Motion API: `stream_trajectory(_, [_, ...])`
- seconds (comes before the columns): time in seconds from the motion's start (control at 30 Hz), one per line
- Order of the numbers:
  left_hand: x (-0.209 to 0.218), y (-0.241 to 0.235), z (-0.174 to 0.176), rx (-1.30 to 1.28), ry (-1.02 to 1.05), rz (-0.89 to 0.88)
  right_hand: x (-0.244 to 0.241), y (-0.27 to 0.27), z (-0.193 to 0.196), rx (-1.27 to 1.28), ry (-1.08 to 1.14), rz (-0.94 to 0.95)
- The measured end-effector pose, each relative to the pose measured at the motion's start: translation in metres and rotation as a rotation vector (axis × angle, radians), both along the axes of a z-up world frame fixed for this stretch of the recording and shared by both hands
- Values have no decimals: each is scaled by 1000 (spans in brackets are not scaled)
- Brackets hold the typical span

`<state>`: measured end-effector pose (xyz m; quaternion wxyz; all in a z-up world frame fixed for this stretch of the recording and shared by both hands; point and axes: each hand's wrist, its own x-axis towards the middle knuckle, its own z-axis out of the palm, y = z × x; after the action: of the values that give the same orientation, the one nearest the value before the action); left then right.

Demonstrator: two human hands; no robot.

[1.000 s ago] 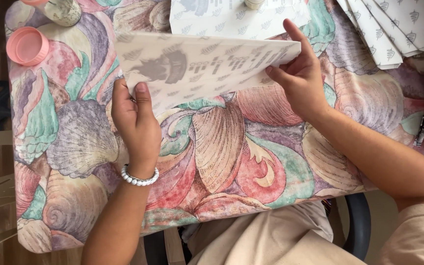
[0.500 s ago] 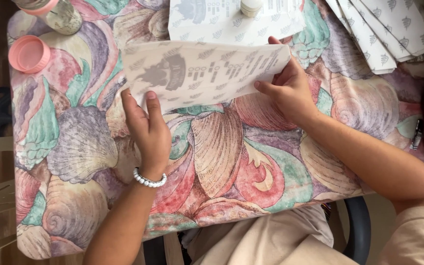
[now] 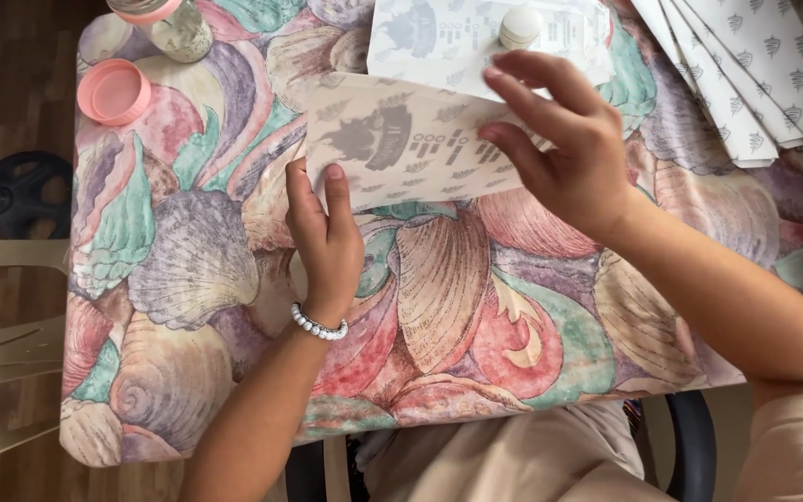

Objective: Folding individual sheets of printed packaging paper into a specific shape on a table.

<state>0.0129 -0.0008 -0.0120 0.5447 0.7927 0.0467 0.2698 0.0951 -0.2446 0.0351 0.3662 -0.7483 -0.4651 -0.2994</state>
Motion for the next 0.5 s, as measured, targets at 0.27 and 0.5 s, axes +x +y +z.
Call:
stream_trajectory(0.27, [0,3,-2,-16,-29,16,-7,24,15,81,77,-88])
stream_trajectory(0.5, [7,7,4,91,-128,-20,0,15,4,-87,207,-204])
